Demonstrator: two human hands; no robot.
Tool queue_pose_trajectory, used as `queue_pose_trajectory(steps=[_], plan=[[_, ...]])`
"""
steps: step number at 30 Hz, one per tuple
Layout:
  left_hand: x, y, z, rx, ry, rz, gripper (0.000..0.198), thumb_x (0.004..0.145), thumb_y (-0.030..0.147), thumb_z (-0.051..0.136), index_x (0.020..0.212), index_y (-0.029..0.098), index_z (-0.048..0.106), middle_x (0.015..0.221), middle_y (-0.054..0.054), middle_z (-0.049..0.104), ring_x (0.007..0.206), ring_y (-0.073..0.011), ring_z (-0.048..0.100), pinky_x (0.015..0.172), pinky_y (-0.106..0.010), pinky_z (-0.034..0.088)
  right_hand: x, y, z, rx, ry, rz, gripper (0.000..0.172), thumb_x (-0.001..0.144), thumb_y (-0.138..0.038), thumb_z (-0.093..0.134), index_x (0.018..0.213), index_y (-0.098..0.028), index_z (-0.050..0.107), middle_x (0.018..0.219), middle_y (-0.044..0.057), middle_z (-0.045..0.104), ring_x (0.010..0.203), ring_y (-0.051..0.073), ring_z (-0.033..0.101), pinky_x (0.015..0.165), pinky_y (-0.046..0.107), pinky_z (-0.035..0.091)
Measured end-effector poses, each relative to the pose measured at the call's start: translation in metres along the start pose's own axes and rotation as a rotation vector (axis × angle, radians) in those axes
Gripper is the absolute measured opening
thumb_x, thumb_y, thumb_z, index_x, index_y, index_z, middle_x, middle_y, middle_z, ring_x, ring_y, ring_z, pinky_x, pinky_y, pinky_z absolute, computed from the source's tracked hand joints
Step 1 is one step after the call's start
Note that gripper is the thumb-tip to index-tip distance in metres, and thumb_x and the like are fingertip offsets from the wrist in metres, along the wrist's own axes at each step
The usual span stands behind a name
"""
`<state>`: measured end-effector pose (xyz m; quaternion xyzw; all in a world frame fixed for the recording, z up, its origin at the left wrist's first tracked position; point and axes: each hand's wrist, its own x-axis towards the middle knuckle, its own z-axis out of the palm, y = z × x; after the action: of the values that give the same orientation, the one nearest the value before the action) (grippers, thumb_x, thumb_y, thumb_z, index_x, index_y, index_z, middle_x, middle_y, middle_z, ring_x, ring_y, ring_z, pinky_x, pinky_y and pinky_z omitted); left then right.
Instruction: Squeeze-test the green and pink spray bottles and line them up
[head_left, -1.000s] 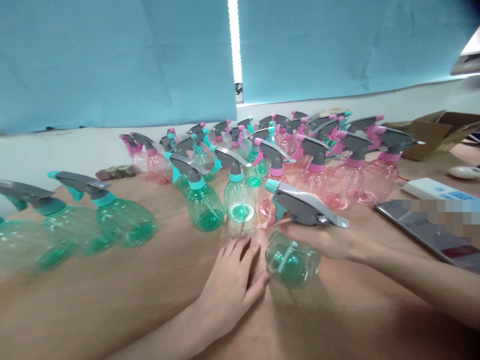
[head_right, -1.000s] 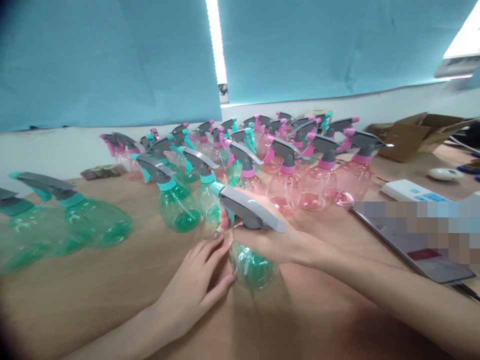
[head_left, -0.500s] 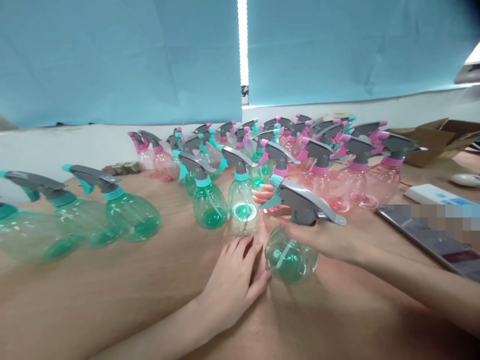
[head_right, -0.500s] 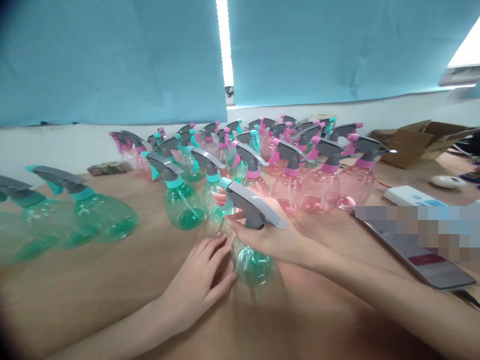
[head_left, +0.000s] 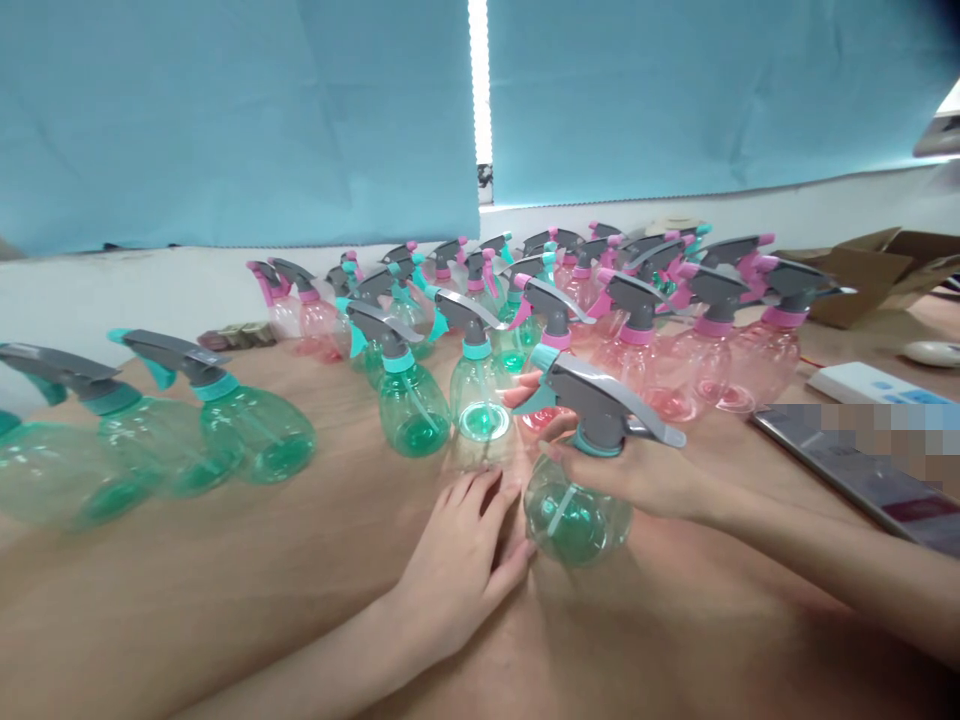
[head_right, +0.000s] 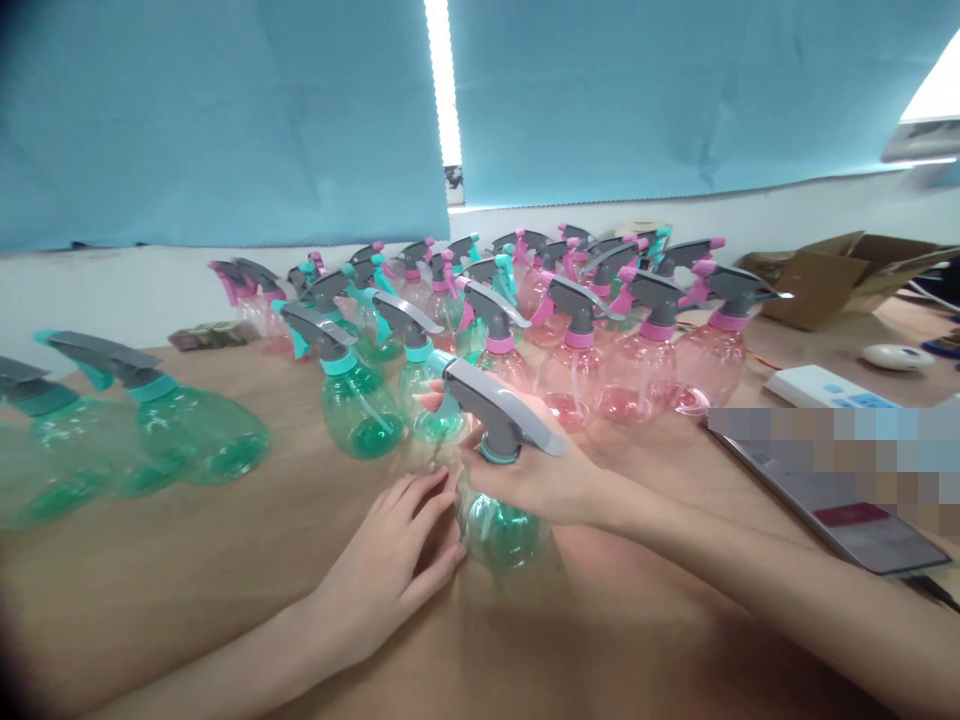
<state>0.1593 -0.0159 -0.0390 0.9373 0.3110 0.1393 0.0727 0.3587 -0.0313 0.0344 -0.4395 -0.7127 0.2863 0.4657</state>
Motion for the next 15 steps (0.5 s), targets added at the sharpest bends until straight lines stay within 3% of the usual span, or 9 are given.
queue_pose_trajectory(steps=[8,11,15], plan=[[0.0023,0.0006,-0.0012,0.018,-0.025,-0.004,0.037,0.092,0.032,0.055,0.126,0.017,0.051,0.134,-0.015,0.05,0.123,-0.0337,0.044,0.1,-0.053,0.039,-0.0033,0.0092,0.0014,-0.029,0.043,0.026,0.012,0.074,-0.013,0.055,0.073,-0.025,0.055,0.071,-0.003,0.062,0.078,0.016,0.062,0.071,0.027,0.055],[0.0021,0.0007,-0.0011,0.02,-0.031,0.0,0.039,0.092,0.031,0.055,0.127,0.016,0.05,0.135,-0.016,0.049,0.124,-0.034,0.044,0.1,-0.053,0.039,-0.0037,0.0085,0.0017,-0.031,0.028,0.022,0.015,0.074,-0.012,0.055,0.078,-0.026,0.058,0.075,-0.002,0.065,0.081,0.017,0.063,0.071,0.027,0.054],[0.0011,0.0007,-0.0007,0.011,-0.001,0.003,0.039,0.092,0.032,0.054,0.127,0.017,0.05,0.134,-0.015,0.05,0.122,-0.034,0.046,0.098,-0.053,0.04,-0.0014,0.0001,0.0016,0.019,-0.027,0.014,0.034,0.075,-0.008,0.051,0.1,-0.027,0.063,0.086,0.0,0.07,0.083,0.018,0.066,0.076,0.031,0.055]])
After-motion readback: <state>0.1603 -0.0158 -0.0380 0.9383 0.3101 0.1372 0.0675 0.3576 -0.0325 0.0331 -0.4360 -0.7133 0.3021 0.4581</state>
